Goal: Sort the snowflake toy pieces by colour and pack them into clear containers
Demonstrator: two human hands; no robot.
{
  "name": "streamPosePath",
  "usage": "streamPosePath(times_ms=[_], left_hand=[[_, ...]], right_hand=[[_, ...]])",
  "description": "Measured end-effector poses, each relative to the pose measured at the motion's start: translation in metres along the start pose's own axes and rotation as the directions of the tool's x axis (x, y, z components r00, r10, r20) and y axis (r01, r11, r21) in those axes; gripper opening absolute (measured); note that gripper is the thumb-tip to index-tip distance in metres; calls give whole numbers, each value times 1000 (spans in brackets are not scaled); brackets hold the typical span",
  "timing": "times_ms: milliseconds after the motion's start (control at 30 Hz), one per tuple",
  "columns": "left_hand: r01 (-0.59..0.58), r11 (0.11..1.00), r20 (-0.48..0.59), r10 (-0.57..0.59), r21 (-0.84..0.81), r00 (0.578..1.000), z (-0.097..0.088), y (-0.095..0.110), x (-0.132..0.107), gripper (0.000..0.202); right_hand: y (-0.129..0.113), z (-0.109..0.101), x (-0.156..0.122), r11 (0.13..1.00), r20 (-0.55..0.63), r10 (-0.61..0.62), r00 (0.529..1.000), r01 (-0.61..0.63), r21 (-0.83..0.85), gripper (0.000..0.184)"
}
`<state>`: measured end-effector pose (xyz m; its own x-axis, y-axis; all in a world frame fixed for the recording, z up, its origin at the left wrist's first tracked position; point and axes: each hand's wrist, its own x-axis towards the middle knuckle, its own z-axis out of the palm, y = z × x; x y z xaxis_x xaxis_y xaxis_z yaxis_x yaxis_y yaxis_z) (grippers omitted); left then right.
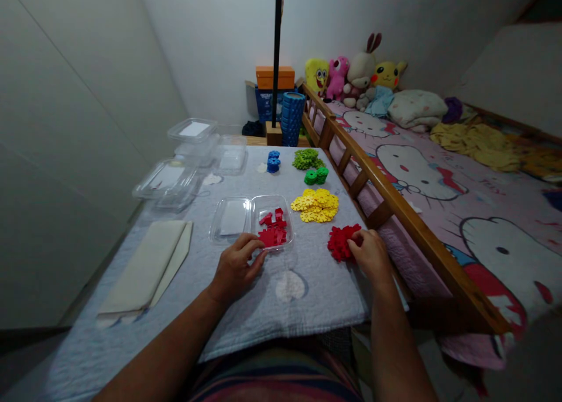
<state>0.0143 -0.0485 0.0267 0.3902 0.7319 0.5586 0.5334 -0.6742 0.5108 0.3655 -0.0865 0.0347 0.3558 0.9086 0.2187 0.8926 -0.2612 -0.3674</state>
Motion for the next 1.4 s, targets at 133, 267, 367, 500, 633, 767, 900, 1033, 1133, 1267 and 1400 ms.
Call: streamPosePath(times_ms=[133,267,367,500,633,767,900,1033,1133,1267,1400], left_hand=[[2,1000,-5,-2,14,1000,0,0,0,7],[9,1000,5,-9,4,1000,0,1,0,7],[14,1000,6,-14,-1,1000,1,1,0,7],[8,1000,1,-8,1,1000,1,0,-1,7],[10,1000,8,-10,-3,1000,0,2,-1,8],[13,1000,6,-13,-5,1000,-1,4,1,7],[1,1000,1,-1,4,1000,-1,5,1,7],[-19,1000,-5,19,15,1000,1,3,0,6],[-17,1000,5,16,18,1000,1,2,-1,6],[-17,1000,9,17,15,1000,1,1,-1,6],[-23,1000,9,22,7,1000,0,2,0,6]], right_hand=[[-4,-3,1,998,-22,13,1000,-12,66,8],[-23,-15,6,977,-41,-7,999,15,214,7],[-56,-24,13,930,-36,-113,993,118,348,6],[-116,-15,23,859,58,-336,940,280,428,4],[-165,12,33,854,167,-486,858,426,298,7],[-189,34,42,868,236,-497,835,481,124,10],[-194,43,46,876,232,-480,846,474,86,13],[-185,38,46,898,191,-428,883,392,203,12],[-168,28,43,891,127,-379,917,324,317,10],[-124,10,38,885,27,-284,959,251,393,11],[-63,-6,35,943,-76,-116,990,134,305,17]])
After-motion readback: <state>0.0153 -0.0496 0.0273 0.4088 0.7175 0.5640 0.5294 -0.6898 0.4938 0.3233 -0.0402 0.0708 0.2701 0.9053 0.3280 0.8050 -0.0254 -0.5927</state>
